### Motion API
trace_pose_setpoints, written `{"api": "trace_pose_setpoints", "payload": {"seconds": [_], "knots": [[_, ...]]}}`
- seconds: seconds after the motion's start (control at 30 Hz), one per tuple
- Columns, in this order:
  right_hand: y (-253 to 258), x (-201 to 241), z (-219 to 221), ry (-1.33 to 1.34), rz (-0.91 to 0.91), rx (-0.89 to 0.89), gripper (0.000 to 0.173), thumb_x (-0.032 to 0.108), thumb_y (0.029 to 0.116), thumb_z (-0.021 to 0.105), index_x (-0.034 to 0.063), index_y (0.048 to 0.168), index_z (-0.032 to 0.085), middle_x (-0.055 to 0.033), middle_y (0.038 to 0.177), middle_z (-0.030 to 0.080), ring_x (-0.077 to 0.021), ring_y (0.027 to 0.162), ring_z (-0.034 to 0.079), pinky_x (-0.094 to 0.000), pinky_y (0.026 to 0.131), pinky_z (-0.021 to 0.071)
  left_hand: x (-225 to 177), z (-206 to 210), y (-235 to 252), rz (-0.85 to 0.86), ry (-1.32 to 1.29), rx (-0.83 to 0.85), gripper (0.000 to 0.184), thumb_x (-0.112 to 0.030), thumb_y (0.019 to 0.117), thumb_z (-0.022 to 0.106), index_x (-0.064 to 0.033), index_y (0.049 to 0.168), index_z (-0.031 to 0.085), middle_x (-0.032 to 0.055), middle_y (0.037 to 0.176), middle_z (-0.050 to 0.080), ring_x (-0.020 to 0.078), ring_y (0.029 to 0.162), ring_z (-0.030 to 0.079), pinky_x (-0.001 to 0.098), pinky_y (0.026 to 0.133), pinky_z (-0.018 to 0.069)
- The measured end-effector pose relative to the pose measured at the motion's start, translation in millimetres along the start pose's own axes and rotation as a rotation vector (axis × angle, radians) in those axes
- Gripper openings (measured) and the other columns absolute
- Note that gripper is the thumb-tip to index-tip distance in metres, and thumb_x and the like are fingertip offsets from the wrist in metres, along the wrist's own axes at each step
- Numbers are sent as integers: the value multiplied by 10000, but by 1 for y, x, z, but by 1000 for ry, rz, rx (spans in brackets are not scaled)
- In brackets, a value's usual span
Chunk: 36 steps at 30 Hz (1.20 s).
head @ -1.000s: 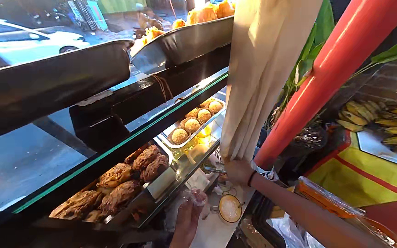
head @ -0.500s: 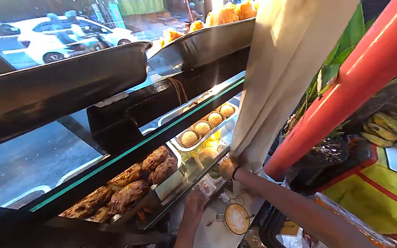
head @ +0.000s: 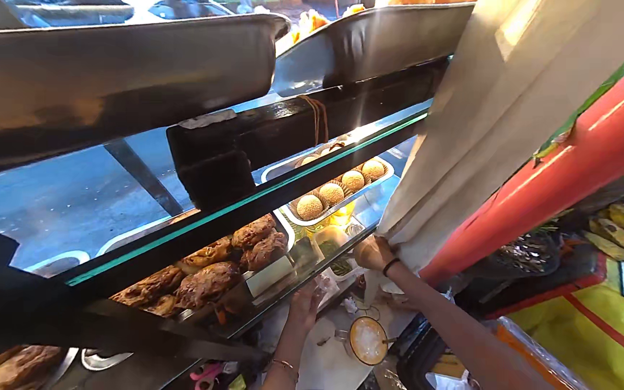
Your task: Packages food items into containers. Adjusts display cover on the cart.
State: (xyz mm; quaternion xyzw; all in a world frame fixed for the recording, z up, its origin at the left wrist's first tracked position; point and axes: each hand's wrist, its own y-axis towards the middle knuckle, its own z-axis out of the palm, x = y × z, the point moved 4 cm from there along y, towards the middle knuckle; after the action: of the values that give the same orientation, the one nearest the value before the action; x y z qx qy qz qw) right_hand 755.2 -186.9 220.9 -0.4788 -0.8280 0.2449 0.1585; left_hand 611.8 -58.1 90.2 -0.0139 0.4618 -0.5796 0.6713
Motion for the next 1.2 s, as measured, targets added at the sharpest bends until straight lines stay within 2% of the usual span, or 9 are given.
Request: {"api": "trace_pose_setpoints", "payload": {"seconds": [0.07, 0.23, 0.43, 0.67, 0.77, 0.87, 0.93, 1.03, 1.2], "knots": [[-1, -22, 4, 134, -23, -17, 296, 245, 992, 592, 51, 1180, 714, -211, 1185, 688, -365, 1118, 655, -583, 966, 495, 1, 2, 4, -24, -40, -22, 243, 11, 993, 579, 40, 1234, 565, 173, 1047, 694, 231, 872, 703, 341, 773, 606], [-28, -48, 25, 521, -166, 24, 367, 288, 1063, 562, 116, 1374, 655, -122, 969, 734, -205, 747, 681, -398, 760, 568, 3, 13, 6, -13, -56, -5, 286, 23, 994, 581, 61, 1274, 537, 195, 1104, 683, 255, 922, 708, 366, 814, 608], [-69, -13, 21, 55, -121, -39, 320, 302, 1058, 494, 162, 1245, 713, -168, 1153, 712, -383, 1126, 656, -601, 934, 495, 14, 16, 18, 229, 326, -42, 333, 46, 874, 750, 120, 1177, 634, 226, 1074, 700, 248, 933, 713, 381, 836, 617], [-62, 11, 33, -108, -178, -95, 306, 204, 1057, 475, 154, 1296, 658, -204, 1177, 685, -424, 1074, 667, -612, 831, 525, 9, 11, 27, 368, 507, -211, 244, -54, 899, 770, 83, 1084, 691, 214, 986, 719, 248, 831, 730, 401, 759, 630], [-70, 3, 12, 44, 25, -49, 397, 340, 1060, 520, 100, 1353, 638, -242, 1280, 643, -431, 1195, 614, -612, 959, 487, 1, -4, 32, 377, 539, -353, 247, -75, 938, 725, 77, 1127, 678, 236, 1055, 703, 292, 937, 707, 459, 863, 588], [-55, 1, 7, 32, 85, -48, 477, 343, 1083, 452, -41, 1338, 570, -273, 1301, 610, -429, 1225, 602, -584, 987, 487, 2, -15, 36, 343, 487, -303, 238, -41, 980, 653, 96, 1175, 642, 233, 1068, 696, 273, 939, 706, 428, 840, 598], [-32, 15, 19, 31, 7, -8, 372, 181, 1040, 505, -86, 1275, 610, -285, 1349, 591, -438, 1298, 544, -588, 1066, 424, 8, -12, 33, 285, 361, -216, 195, 6, 1000, 586, 104, 1163, 626, 200, 997, 721, 224, 855, 716, 361, 764, 602], [6, 44, 25, -77, 34, 63, 382, 37, 984, 557, -65, 1351, 581, -304, 1398, 555, -483, 1293, 534, -648, 991, 460, 9, 0, 22, 168, 156, -146, 218, 60, 1000, 531, 100, 1208, 580, 188, 989, 703, 214, 827, 700, 327, 724, 591], [57, 37, 53, 127, -81, -135, 450, 89, 1024, 531, 1, 1465, 518, -279, 1504, 482, -469, 1425, 410, -677, 1129, 320, 3, -2, 16, 87, 59, -169, 236, 49, 975, 581, 71, 1210, 586, 183, 1002, 686, 218, 808, 681, 323, 703, 585]]}}
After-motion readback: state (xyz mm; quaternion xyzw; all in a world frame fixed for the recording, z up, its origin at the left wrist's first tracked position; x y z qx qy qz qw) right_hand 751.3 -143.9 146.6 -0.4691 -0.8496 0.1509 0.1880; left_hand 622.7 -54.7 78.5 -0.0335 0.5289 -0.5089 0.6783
